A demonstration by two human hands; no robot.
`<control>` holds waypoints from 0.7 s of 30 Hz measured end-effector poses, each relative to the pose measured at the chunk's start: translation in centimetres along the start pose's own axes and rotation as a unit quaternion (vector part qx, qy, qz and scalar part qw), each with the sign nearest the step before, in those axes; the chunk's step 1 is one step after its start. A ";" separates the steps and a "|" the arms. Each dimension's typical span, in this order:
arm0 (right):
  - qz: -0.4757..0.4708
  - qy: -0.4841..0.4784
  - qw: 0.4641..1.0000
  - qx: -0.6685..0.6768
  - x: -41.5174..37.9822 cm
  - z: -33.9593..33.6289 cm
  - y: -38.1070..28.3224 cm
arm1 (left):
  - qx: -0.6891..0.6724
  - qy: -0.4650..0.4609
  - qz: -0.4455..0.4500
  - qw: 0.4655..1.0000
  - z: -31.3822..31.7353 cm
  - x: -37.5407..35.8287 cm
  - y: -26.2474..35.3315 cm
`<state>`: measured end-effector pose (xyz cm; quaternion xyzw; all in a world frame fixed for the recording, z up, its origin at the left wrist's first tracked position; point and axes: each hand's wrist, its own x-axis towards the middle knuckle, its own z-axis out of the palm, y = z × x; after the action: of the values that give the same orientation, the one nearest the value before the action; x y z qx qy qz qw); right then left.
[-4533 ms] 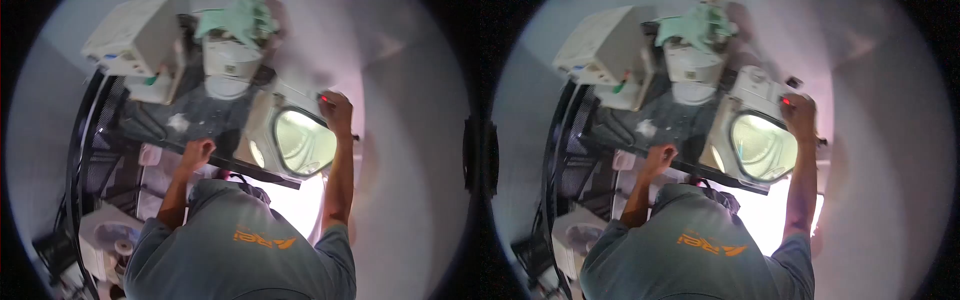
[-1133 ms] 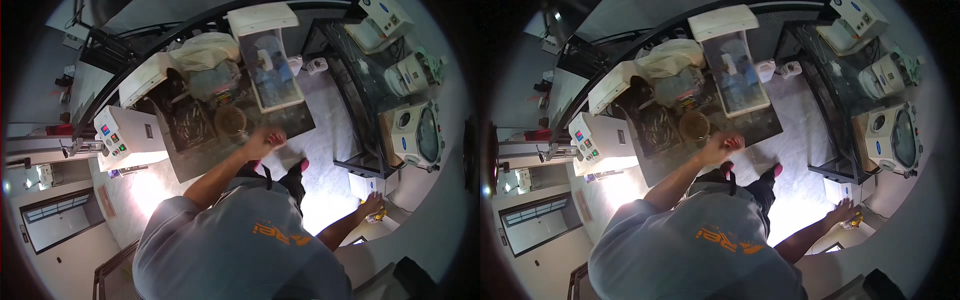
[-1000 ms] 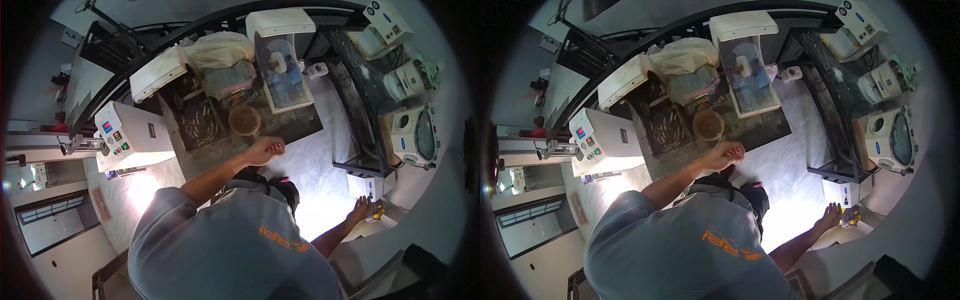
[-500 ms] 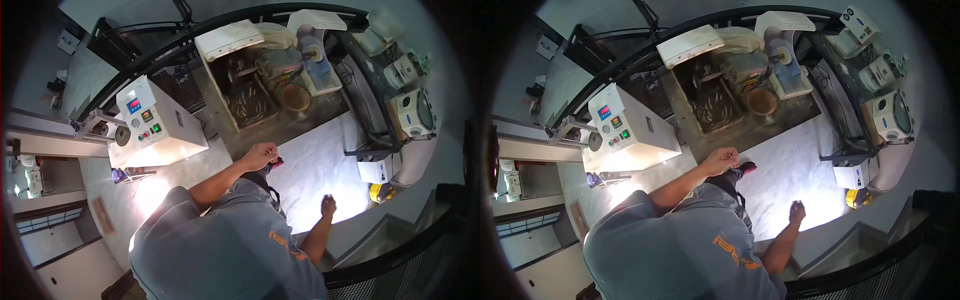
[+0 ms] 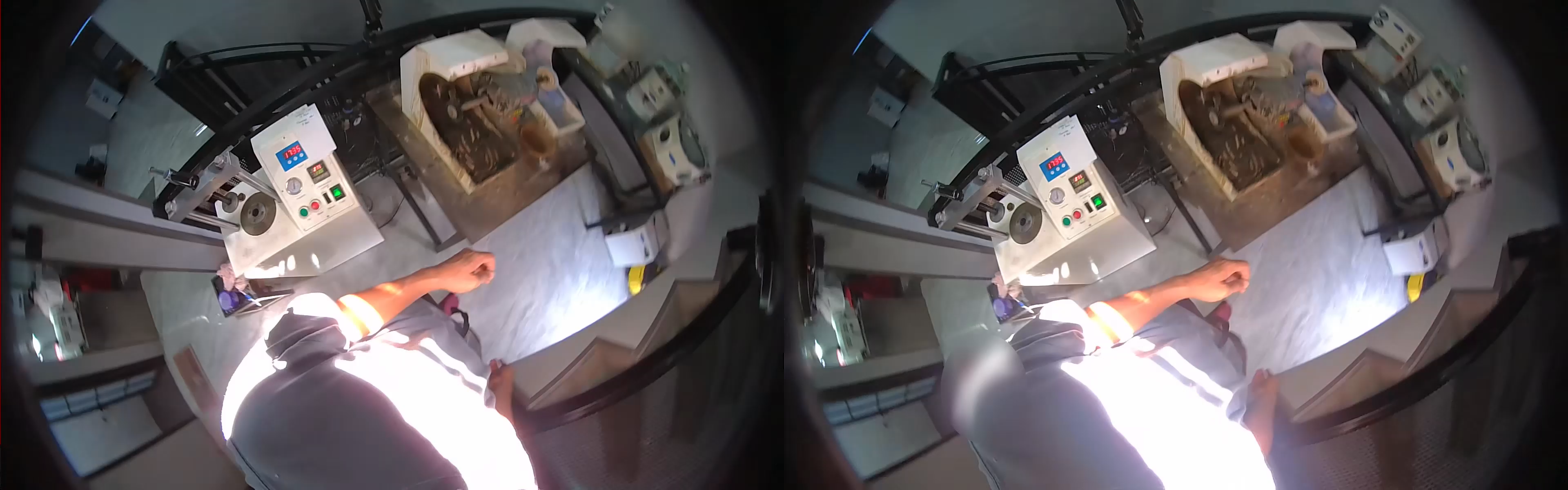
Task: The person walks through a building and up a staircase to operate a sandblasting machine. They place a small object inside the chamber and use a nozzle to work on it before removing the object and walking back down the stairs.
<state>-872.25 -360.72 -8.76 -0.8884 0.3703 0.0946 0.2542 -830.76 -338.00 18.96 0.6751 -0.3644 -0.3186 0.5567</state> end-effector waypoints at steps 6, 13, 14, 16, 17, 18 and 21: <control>0.473 0.086 0.596 0.643 -7.1 2.9 -11.0 | -0.020 -0.152 -0.031 0.988 -3.7 -9.7 -0.6; 0.338 0.166 0.487 0.788 -17.3 9.6 -19.5 | -0.190 -0.251 -0.119 0.942 -5.9 -23.7 -5.6; 0.355 0.180 0.515 0.759 -17.9 8.9 -22.8 | -0.180 -0.264 -0.113 0.941 -7.2 -24.9 -4.7; 0.346 0.191 0.547 0.738 -19.1 8.7 -25.9 | -0.123 -0.276 -0.088 0.949 -8.6 -25.9 -3.0; 0.315 0.197 0.553 0.746 -19.4 9.3 -26.4 | -0.076 -0.279 -0.065 0.955 -8.9 -26.1 -2.3; 0.274 0.211 0.555 0.757 -21.0 9.7 -28.3 | -0.025 -0.300 -0.042 0.953 -9.1 -27.2 -1.4; 0.131 0.212 0.545 0.801 -26.2 11.4 -33.3 | -0.094 -0.303 -0.026 0.948 -8.9 -30.2 -0.4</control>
<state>-867.08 -318.95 3.59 -0.2519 0.4482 -0.4001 0.7587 -839.29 -307.75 20.91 0.5002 -0.4669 -0.5555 0.4725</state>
